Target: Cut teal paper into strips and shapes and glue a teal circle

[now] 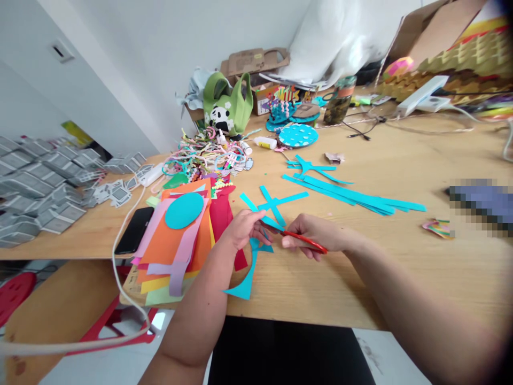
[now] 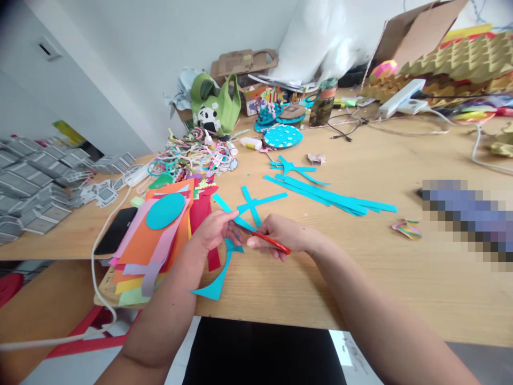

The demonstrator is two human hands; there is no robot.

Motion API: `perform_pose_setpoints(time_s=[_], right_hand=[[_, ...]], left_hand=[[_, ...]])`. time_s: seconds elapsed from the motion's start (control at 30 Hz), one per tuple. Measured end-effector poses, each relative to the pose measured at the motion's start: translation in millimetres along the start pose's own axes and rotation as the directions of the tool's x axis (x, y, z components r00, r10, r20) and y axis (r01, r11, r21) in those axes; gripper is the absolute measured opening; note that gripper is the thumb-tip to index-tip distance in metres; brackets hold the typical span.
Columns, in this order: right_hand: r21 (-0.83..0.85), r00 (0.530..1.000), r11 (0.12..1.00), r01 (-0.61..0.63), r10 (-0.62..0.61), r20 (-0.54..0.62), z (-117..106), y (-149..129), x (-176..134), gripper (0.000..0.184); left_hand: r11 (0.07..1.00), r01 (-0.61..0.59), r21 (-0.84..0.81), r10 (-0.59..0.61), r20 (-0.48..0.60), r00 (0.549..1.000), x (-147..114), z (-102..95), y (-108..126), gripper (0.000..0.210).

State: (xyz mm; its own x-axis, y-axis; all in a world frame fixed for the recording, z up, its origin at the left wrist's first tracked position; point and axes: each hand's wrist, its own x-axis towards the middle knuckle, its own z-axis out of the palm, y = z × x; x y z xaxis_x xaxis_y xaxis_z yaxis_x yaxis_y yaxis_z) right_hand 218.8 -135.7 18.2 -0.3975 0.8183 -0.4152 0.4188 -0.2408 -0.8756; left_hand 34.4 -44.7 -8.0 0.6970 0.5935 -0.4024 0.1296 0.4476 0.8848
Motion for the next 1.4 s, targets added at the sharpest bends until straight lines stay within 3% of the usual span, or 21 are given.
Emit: perform_pose_setpoints(time_s=[0.13, 0.2, 0.3, 0.37, 0.5, 0.63, 0.77, 0.87, 0.93, 1.0, 1.07, 1.1, 1.13, 1.2, 1.27, 1.33, 1.4], right_hand=[[0.009, 0.999, 0.999, 0.045, -0.045, 0.009, -4, -3, -7, 0.051], [0.023, 0.983, 0.990, 0.136, -0.132, -0.130, -6, -5, -9, 0.049], [-0.019, 0.859, 0.956, 0.293, -0.272, -0.433, -7, -6, -5, 0.042], [-0.031, 0.823, 0.950, 0.311, -0.286, -0.491, -5, -5, 1, 0.039], [-0.013, 0.872, 0.971, 0.238, -0.220, -0.438, 1, 1, 12, 0.033], [-0.025, 0.868, 0.976, 0.214, -0.202, -0.455, -6, 5, 10, 0.026], [0.002, 0.788, 0.997, 0.083, -0.065, -0.612, -21, 10, 3, 0.026], [-0.122, 0.763, 0.986, -0.111, 0.006, -0.646, -26, 14, 3, 0.027], [-0.290, 0.740, 0.912, -0.290, 0.021, -0.673, -27, 16, 4, 0.028], [-0.409, 0.668, 0.796, -0.446, -0.008, -0.744, -29, 16, 3, 0.031], [-0.445, 0.598, 0.728, -0.522, -0.059, -0.799, -33, 15, -2, 0.034], [-0.451, 0.595, 0.719, -0.529, -0.065, -0.801, -35, 14, -6, 0.035], [-0.464, 0.624, 0.718, -0.519, -0.054, -0.780, -37, 12, -11, 0.037], [-0.535, 0.758, 0.708, -0.461, 0.001, -0.652, -37, 10, -20, 0.037], [-0.643, 0.888, 0.664, -0.381, 0.070, -0.455, -30, 7, -26, 0.032], [-0.739, 0.934, 0.581, -0.341, 0.118, -0.339, -19, 3, -30, 0.023], [-0.792, 0.935, 0.500, -0.350, 0.138, -0.326, -7, -2, -32, 0.012]], left_hand=[[1.000, -0.016, -0.012, 0.016, -0.002, 1.000, 0, -1.3, 0, 0.035], [0.999, -0.040, -0.037, 0.040, -0.011, 0.999, 0, -1.3, 2, 0.034], [0.996, -0.060, -0.067, 0.060, -0.002, 0.998, -1, -0.4, 3, 0.034], [0.995, -0.058, -0.077, 0.061, 0.029, 0.998, 0, 0.9, 3, 0.036], [0.997, -0.038, -0.060, 0.043, 0.072, 0.997, -1, 4.2, 2, 0.038], [0.985, -0.140, -0.105, 0.138, -0.027, 0.990, -3, 4.3, 4, 0.033], [0.943, -0.253, -0.217, 0.215, -0.186, 0.959, -3, -1.2, 7, 0.031], [0.905, -0.307, -0.296, 0.230, -0.268, 0.936, -1, -5.7, 9, 0.022], [0.880, -0.324, -0.347, 0.224, -0.297, 0.928, 0, -8.1, 10, 0.017], [0.852, -0.331, -0.406, 0.200, -0.332, 0.922, -1, -10.5, 12, 0.014], [0.802, -0.336, -0.494, 0.159, -0.366, 0.917, -2, -13.2, 16, 0.013], [0.768, -0.337, -0.544, 0.137, -0.375, 0.917, -4, -14.8, 18, 0.014], [0.731, -0.338, -0.593, 0.117, -0.379, 0.918, -5, -16.4, 21, 0.016], [0.665, -0.341, -0.664, 0.097, -0.376, 0.922, -9, -19.7, 25, 0.021], [0.618, -0.352, -0.703, 0.106, -0.369, 0.923, -12, -22.7, 27, 0.026], [0.588, -0.369, -0.720, 0.131, -0.365, 0.922, -14, -25.3, 28, 0.027], [0.574, -0.383, -0.723, 0.152, -0.366, 0.918, -15, -27.3, 28, 0.028]])
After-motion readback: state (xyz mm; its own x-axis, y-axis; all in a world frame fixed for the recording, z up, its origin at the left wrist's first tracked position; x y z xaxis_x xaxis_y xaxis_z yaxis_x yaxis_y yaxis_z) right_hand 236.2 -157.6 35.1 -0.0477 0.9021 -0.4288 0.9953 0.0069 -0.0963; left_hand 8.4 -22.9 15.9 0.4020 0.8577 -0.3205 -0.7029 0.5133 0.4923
